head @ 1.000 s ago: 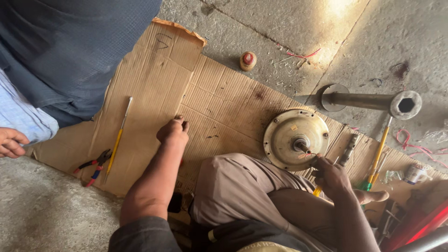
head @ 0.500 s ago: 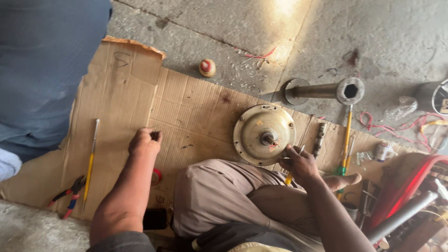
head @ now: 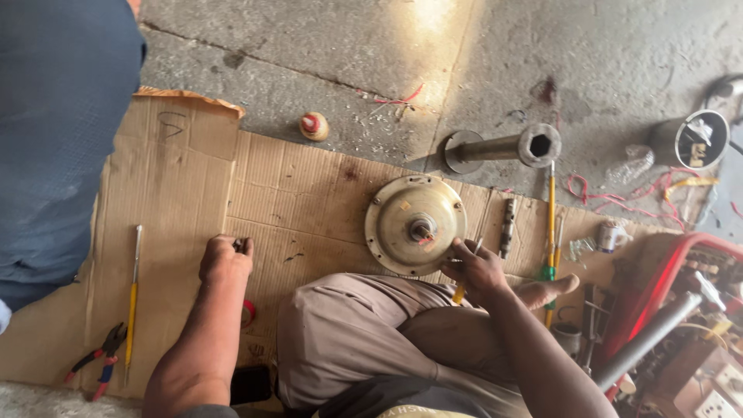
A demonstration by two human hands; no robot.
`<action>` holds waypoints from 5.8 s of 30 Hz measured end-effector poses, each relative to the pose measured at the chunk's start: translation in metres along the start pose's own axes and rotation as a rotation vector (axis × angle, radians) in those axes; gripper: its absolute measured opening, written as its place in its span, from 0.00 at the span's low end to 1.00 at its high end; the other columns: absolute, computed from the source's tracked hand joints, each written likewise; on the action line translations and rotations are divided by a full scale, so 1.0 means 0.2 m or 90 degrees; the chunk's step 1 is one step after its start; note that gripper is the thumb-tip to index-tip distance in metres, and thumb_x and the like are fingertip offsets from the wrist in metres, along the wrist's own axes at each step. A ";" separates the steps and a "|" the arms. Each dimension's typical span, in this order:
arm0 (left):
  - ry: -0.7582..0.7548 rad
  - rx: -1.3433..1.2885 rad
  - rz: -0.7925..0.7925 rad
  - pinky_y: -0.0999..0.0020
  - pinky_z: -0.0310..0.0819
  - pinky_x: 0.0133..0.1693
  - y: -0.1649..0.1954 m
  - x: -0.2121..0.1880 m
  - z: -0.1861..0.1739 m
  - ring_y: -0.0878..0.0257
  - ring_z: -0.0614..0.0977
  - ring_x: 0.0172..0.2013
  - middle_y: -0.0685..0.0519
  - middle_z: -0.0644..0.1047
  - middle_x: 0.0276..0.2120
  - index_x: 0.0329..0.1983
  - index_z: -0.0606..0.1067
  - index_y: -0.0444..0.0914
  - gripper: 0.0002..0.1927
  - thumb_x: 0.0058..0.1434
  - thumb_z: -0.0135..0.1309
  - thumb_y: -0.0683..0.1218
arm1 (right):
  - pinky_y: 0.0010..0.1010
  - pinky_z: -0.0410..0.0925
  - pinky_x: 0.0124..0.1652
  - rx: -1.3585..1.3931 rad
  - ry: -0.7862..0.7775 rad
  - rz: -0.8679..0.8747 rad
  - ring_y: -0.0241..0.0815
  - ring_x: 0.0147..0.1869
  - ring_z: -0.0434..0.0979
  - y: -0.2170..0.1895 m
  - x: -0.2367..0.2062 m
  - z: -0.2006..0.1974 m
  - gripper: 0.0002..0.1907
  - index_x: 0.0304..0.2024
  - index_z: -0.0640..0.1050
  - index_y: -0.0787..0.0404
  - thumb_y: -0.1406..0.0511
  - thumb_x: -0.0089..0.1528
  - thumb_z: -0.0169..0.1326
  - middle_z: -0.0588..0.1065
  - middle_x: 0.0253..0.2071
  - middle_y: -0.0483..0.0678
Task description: The person sits on the floor and uses a hammer to tap a metal component, then uses a screwdriver to adjust screws on a circular electrical part. They manipulate wires and small parts while assembling the device.
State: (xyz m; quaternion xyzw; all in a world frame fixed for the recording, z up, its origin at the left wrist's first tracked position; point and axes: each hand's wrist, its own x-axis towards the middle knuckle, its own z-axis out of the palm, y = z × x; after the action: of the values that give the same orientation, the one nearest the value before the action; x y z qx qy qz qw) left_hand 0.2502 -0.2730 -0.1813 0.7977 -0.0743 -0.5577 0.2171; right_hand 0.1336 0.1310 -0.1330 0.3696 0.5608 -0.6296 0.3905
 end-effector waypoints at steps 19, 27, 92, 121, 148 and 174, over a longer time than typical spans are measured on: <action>-0.762 0.331 -0.116 0.59 0.84 0.44 -0.87 -0.71 -0.39 0.56 0.85 0.36 0.46 0.83 0.37 0.45 0.79 0.31 0.09 0.62 0.56 0.35 | 0.22 0.72 0.34 -0.343 -0.166 -0.369 0.31 0.38 0.77 0.11 -0.33 0.03 0.18 0.52 0.83 0.62 0.67 0.59 0.62 0.80 0.47 0.43; -0.740 0.312 -0.197 0.52 0.83 0.49 -0.93 -0.71 -0.42 0.53 0.86 0.41 0.45 0.82 0.39 0.44 0.78 0.32 0.07 0.65 0.56 0.39 | 0.23 0.73 0.36 -0.299 -0.206 -0.493 0.30 0.39 0.78 0.18 -0.33 0.00 0.10 0.46 0.82 0.65 0.67 0.64 0.58 0.78 0.43 0.42; -0.490 1.257 0.745 0.30 0.39 0.69 -1.04 -0.82 0.03 0.35 0.32 0.74 0.45 0.27 0.77 0.79 0.37 0.55 0.65 0.51 0.72 0.51 | 0.23 0.66 0.25 -0.113 0.136 -0.152 0.30 0.28 0.71 -0.09 -0.17 -0.11 0.14 0.49 0.83 0.62 0.66 0.62 0.62 0.78 0.31 0.43; -0.440 1.360 0.723 0.26 0.54 0.63 -1.04 -0.83 0.03 0.33 0.36 0.74 0.46 0.28 0.77 0.79 0.38 0.56 0.59 0.57 0.68 0.55 | 0.32 0.75 0.38 -0.517 0.274 -0.575 0.40 0.36 0.83 -0.03 -0.13 0.09 0.06 0.39 0.87 0.56 0.67 0.59 0.63 0.83 0.39 0.50; -0.441 1.343 0.713 0.25 0.53 0.63 -1.05 -0.82 0.03 0.32 0.36 0.74 0.45 0.29 0.77 0.79 0.39 0.54 0.58 0.57 0.68 0.53 | 0.36 0.76 0.37 -0.526 0.312 -0.454 0.48 0.29 0.84 -0.05 -0.13 0.10 0.10 0.32 0.85 0.62 0.61 0.58 0.64 0.82 0.28 0.54; -0.443 1.333 0.756 0.29 0.64 0.59 -1.04 -0.78 0.03 0.26 0.41 0.73 0.43 0.33 0.78 0.79 0.43 0.54 0.59 0.52 0.70 0.56 | 0.50 0.70 0.39 -0.561 0.376 -0.532 0.62 0.40 0.79 0.09 -0.04 0.12 0.10 0.36 0.78 0.60 0.60 0.63 0.59 0.80 0.37 0.55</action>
State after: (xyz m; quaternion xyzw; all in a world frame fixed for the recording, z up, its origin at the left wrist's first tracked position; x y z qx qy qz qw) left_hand 0.1621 -0.0318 -0.1389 0.2412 -0.8822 -0.2283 -0.3338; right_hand 0.1534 0.1056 -0.1315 0.0844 0.9443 -0.3126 0.0589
